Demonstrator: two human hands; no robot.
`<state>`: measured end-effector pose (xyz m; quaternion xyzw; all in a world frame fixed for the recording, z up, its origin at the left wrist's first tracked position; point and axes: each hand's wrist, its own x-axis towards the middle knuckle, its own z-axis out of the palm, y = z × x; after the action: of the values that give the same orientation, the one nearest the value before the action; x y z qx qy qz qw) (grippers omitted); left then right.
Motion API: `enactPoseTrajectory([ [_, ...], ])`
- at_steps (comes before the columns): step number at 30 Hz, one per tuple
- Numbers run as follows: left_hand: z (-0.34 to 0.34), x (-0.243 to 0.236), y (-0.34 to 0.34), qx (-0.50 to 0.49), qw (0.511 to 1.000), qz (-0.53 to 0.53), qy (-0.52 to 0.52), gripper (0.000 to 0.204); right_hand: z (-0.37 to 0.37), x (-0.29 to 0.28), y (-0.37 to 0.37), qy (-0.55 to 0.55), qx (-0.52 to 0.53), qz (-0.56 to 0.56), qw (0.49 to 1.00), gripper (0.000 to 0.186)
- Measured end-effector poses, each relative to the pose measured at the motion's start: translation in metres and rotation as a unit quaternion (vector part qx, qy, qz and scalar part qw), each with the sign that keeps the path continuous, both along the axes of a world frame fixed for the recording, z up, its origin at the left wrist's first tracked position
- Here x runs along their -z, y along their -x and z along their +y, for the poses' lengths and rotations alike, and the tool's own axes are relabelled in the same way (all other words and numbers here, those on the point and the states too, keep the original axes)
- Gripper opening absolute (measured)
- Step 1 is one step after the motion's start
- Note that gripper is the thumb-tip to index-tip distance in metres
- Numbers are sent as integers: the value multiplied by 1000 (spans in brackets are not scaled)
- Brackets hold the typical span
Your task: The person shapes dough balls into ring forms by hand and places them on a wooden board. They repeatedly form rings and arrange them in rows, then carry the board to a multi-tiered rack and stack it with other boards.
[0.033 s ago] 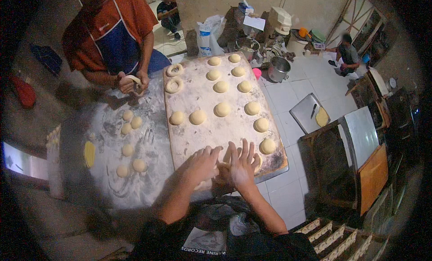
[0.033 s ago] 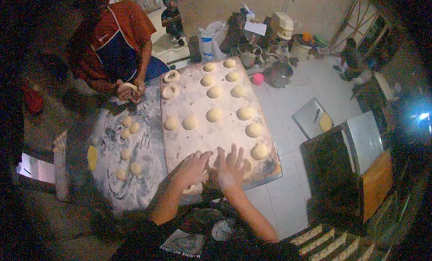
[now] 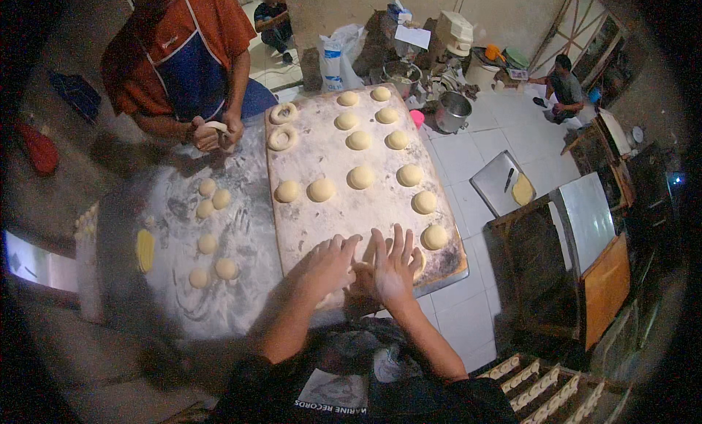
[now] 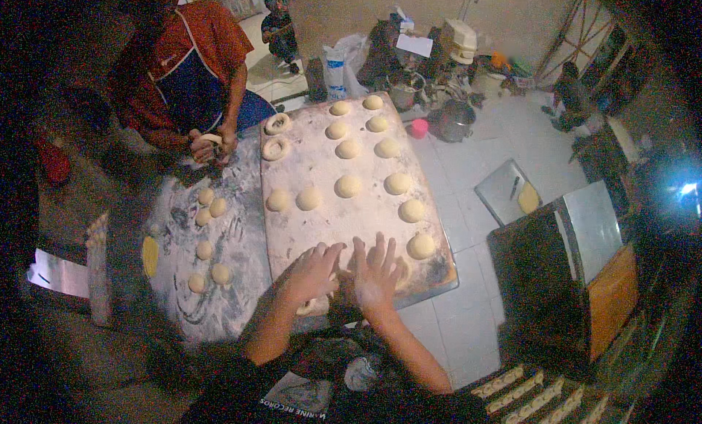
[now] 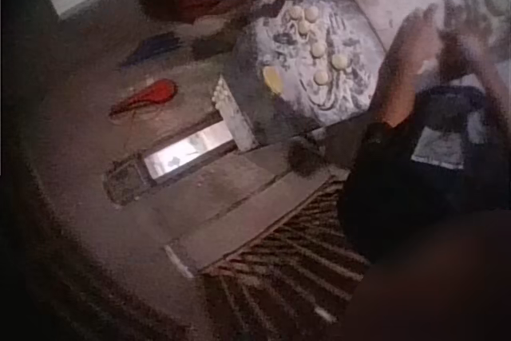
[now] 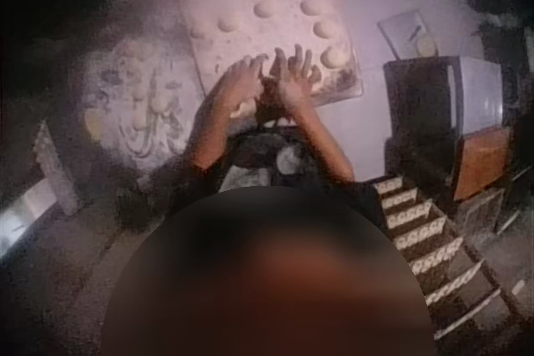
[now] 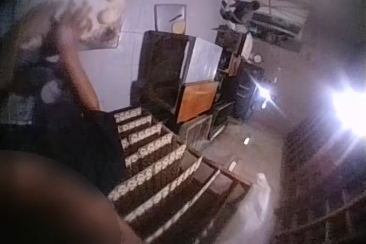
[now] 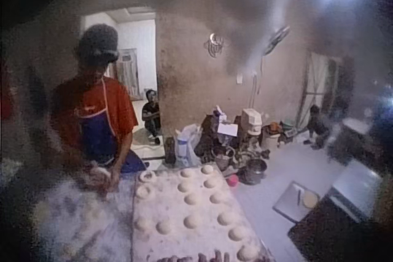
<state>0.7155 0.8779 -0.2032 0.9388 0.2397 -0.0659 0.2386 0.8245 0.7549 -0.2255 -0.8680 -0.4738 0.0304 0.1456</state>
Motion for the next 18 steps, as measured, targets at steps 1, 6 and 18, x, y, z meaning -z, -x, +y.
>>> enactPoseTrajectory([
  [1,-1,0,-2,-16,1000,6,-4,82,0,-2,0,7,-15,30,999,76],
  [6,3,-2,-5,4,1000,29,5,77,-23,-17,-22,-24,-32,47,998,73],
  [18,9,-4,20,-33,998,-53,11,63,-13,33,-144,15,105,104,989,49],
])
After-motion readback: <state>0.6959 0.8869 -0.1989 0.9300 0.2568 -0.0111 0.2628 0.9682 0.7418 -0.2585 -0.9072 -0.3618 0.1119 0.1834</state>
